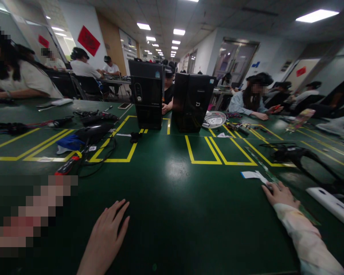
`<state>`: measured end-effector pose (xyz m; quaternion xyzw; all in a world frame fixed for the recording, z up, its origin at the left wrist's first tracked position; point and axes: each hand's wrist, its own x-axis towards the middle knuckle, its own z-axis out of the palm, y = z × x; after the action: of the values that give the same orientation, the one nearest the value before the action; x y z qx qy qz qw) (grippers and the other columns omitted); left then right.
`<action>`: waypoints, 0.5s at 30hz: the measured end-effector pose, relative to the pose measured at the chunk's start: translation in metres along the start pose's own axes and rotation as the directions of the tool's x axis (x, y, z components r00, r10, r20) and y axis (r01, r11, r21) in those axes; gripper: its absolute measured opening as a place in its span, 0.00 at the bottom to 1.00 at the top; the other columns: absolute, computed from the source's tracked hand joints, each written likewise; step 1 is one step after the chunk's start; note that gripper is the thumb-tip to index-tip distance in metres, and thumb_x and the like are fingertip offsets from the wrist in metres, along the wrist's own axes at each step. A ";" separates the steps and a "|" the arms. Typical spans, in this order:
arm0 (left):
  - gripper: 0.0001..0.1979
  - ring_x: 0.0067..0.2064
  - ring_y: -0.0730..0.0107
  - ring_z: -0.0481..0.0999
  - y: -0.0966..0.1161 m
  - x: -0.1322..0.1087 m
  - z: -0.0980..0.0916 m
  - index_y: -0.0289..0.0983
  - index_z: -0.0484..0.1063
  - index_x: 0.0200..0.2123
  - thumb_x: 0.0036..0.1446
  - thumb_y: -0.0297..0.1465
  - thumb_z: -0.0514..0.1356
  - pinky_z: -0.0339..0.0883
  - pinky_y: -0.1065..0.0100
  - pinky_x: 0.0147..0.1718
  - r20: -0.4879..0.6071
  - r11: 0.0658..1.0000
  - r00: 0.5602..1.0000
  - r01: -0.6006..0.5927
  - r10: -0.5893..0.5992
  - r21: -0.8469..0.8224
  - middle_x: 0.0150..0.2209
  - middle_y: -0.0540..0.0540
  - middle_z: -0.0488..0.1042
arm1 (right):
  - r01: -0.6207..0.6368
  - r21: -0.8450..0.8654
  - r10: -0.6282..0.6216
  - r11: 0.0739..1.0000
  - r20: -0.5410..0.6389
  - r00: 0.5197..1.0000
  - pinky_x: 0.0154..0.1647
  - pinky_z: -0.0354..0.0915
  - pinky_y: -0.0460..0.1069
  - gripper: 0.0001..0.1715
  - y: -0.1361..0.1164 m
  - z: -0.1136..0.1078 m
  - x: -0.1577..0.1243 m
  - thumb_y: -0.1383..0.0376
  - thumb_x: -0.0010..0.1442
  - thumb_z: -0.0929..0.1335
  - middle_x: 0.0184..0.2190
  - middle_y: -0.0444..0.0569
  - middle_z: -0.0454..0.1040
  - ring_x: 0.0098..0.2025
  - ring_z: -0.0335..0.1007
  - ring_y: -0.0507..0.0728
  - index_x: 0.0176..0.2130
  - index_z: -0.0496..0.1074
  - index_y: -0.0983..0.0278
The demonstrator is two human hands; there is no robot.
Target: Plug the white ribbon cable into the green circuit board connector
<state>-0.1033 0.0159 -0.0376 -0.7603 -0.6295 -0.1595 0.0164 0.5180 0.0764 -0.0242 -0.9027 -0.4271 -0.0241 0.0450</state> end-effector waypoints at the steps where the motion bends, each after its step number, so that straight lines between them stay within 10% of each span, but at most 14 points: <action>1: 0.27 0.61 0.53 0.63 0.000 0.000 0.000 0.37 0.62 0.60 0.62 0.43 0.46 0.57 0.47 0.58 0.003 1.000 1.000 0.001 -0.001 -0.003 0.60 0.40 0.65 | -0.001 0.005 0.001 1.000 -0.002 1.000 0.54 0.51 0.75 0.33 0.000 0.000 0.000 0.46 0.63 0.49 0.66 0.56 0.46 0.67 0.40 0.67 0.54 0.65 0.58; 15: 0.28 0.61 0.52 0.63 0.001 0.000 -0.001 0.36 0.62 0.60 0.62 0.44 0.45 0.57 0.47 0.58 0.023 1.000 1.000 0.019 -0.019 0.005 0.60 0.38 0.64 | 0.101 0.046 -0.098 0.994 -0.069 0.993 0.53 0.58 0.72 0.29 0.018 0.003 0.004 0.50 0.61 0.52 0.61 0.61 0.56 0.63 0.49 0.69 0.43 0.71 0.64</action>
<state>-0.1026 0.0152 -0.0364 -0.7559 -0.6373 -0.1493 0.0094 0.5345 0.0688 -0.0277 -0.8775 -0.4705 -0.0459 0.0805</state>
